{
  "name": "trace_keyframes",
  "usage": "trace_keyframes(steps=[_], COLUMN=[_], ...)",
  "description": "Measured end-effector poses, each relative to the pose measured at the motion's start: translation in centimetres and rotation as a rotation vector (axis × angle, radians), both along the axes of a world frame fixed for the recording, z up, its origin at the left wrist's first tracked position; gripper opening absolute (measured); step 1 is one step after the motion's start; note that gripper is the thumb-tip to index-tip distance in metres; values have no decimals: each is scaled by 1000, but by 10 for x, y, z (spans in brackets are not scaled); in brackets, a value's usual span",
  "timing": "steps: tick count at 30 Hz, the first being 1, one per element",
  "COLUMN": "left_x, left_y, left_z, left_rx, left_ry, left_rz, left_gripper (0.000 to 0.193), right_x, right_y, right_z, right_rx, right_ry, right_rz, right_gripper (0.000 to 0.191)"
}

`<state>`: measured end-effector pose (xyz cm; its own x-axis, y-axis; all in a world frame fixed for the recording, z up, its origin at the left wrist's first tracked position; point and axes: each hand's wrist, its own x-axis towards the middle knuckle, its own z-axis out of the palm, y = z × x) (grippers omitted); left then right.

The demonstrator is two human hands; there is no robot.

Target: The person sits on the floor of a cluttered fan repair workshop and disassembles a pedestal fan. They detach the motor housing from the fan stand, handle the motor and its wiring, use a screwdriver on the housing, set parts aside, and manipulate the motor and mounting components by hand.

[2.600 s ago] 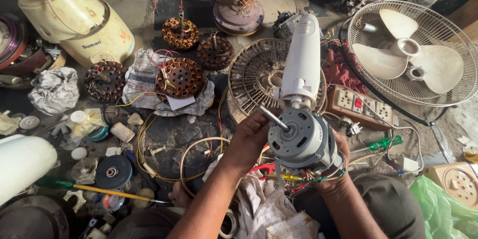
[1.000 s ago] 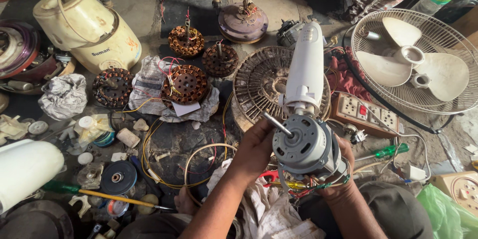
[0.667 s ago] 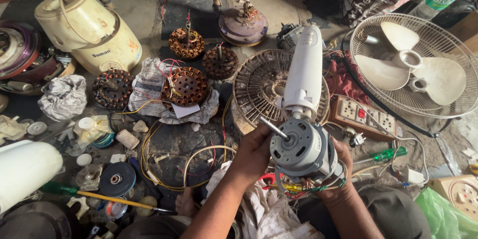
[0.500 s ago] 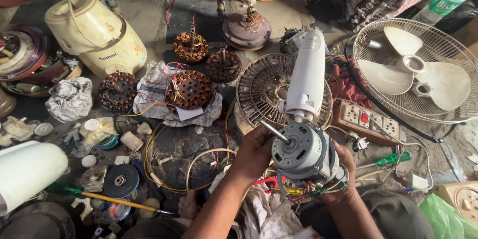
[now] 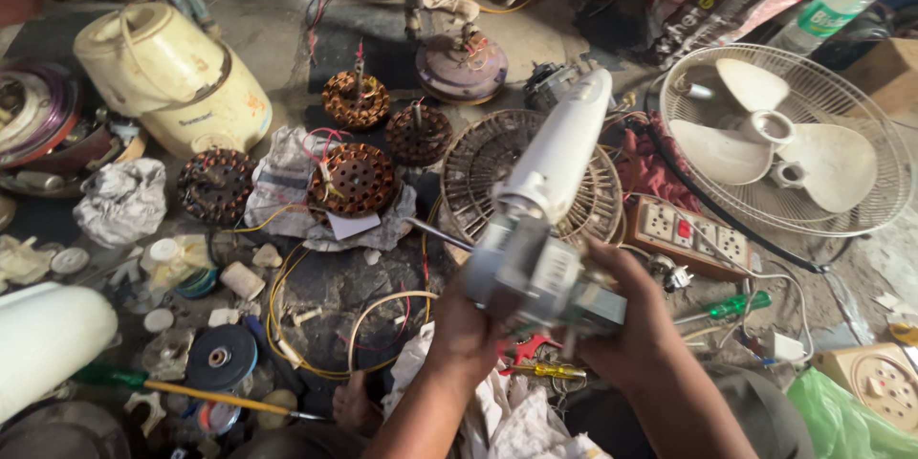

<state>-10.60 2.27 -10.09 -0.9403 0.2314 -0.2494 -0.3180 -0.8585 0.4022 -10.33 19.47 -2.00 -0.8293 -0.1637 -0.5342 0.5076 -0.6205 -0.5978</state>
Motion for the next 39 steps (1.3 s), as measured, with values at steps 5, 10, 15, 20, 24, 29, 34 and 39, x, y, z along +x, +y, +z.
trace_keyframes(steps=[5,10,15,20,24,29,34,39], left_x=[4,5,-18,-25,-24,-23,-25,-29], left_y=[-28,-55,-73,-71,-69,-70,-66,-65], left_z=[15,23,24,22,24,21,16,15], left_rx=[125,-1067,188,129,140,141,200,176], left_ry=[-81,617,1,86,65,52,117,131], left_rz=[230,663,206,269,240,253,214,239], left_gripper=[65,97,67,69,74,70,66,65], right_x=[-13,-30,-29,12,39,48,46,48], right_y=[-48,-92,-41,25,17,-16,-19,-9], right_z=[21,34,7,-64,-119,-150,-146,-153], right_rx=[101,223,499,1547,1823,2161,2214,2122], right_ry=[43,19,32,317,758,725,729,745], right_rz=[154,334,323,588,951,1165,1182,1135], right_gripper=[55,53,64,32,19,12,12,15])
